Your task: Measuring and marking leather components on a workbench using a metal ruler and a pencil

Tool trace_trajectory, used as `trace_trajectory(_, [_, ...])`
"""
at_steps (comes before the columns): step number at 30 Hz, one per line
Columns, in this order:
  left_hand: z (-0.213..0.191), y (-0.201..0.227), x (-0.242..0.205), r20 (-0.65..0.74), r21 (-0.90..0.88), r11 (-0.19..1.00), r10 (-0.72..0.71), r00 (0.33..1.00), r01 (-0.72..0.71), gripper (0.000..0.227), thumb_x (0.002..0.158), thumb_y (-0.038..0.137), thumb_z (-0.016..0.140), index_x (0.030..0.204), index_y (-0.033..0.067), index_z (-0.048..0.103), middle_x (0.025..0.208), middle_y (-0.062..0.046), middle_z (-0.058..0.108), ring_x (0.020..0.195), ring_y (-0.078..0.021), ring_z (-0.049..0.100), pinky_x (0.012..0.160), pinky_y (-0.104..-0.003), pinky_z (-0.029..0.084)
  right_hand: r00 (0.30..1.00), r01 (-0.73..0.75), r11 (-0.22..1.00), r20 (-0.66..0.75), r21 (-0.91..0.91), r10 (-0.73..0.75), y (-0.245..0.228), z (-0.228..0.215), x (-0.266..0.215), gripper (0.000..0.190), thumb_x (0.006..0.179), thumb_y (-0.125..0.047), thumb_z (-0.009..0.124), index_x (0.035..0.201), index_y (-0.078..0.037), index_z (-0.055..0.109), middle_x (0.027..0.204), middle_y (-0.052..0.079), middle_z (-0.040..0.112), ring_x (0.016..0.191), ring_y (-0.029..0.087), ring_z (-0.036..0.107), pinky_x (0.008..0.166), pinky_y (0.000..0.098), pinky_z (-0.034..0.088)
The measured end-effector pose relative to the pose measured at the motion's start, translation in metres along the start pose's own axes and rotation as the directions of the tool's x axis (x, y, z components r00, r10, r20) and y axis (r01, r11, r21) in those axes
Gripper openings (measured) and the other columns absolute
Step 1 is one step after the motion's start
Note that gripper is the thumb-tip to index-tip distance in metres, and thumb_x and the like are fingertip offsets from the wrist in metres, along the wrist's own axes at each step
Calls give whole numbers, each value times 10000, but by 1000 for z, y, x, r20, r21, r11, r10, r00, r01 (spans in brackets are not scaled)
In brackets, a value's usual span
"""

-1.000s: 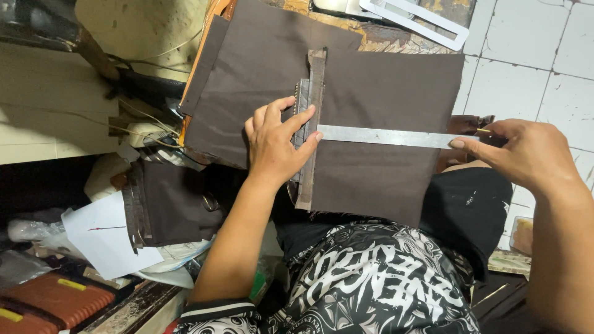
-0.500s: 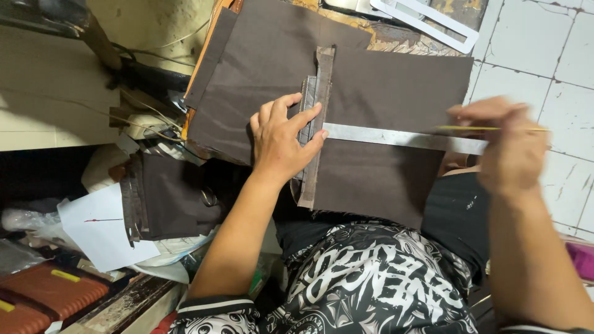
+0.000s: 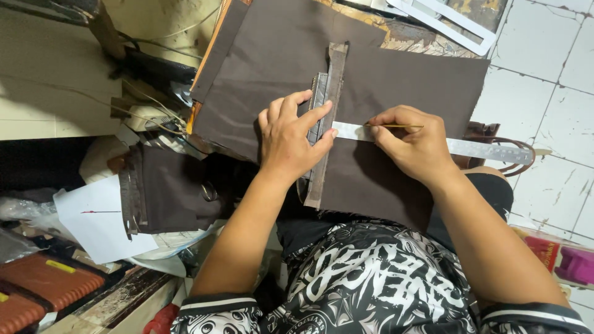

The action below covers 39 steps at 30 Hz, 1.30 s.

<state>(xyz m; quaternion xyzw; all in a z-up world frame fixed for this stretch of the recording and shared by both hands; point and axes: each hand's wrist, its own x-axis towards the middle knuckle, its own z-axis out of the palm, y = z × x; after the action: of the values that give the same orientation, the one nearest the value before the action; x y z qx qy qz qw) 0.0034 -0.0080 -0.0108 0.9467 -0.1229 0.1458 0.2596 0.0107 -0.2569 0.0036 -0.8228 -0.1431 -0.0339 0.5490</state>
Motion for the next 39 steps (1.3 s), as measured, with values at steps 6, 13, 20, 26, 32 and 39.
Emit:
trace_trajectory(6, [0, 0, 1, -12, -9, 1000, 12, 1000, -12, 439, 791, 449, 779, 1213, 335, 737, 1318, -20, 593, 1217, -297, 537, 954, -492, 367, 997, -50, 994, -63, -97, 44, 16, 9, -8, 97, 877, -124, 841, 962, -120, 795, 811, 40, 755, 683, 143, 685, 560, 238, 511])
trace_trajectory(13, [-2, 1, 1, -16, -12, 1000, 17, 1000, -17, 447, 787, 434, 789, 1217, 326, 735, 1316, -27, 596, 1217, -301, 535, 952, -495, 367, 998, 19, 997, -59, -76, -24, 7, 10, -4, 104, 870, -23, 820, 955, -75, 789, 849, 115, 763, 771, 246, 744, 571, 297, 537])
trace_trajectory(20, [-1, 1, 0, -14, -16, 1000, 18, 1000, -19, 442, 801, 436, 772, 1226, 321, 734, 1317, -30, 590, 1218, -300, 528, 955, -495, 359, 998, 20, 996, -66, -88, -26, 6, 13, -3, 96, 865, -2, 813, 932, -61, 777, 858, 121, 775, 756, 277, 745, 568, 308, 539])
trace_trajectory(26, [-4, 2, 1, -14, -16, 999, 29, 999, -30, 442, 809, 423, 766, 1235, 312, 730, 1312, -42, 589, 1211, -310, 525, 950, -498, 360, 998, 33, 997, -55, -74, -37, 5, 13, -2, 98, 859, 16, 799, 927, -50, 775, 851, 141, 765, 780, 290, 749, 570, 329, 544])
trace_trajectory(32, [-3, 2, 2, -11, -15, 1000, 26, 1000, -26, 436, 805, 429, 767, 1226, 321, 737, 1305, -36, 593, 1207, -304, 527, 945, -493, 356, 998, 32, 998, -46, -53, -34, 4, 13, -2, 88, 860, 12, 789, 928, -37, 765, 846, 152, 754, 789, 304, 745, 581, 349, 545])
trace_trajectory(39, [-3, 1, 1, -18, -9, 999, 36, 999, -36, 447, 800, 416, 771, 1235, 319, 734, 1308, -39, 590, 1205, -307, 523, 951, -492, 355, 998, 27, 999, -56, -47, -30, 4, 14, -1, 97, 852, 28, 780, 919, -41, 768, 831, 146, 750, 776, 292, 742, 577, 330, 535])
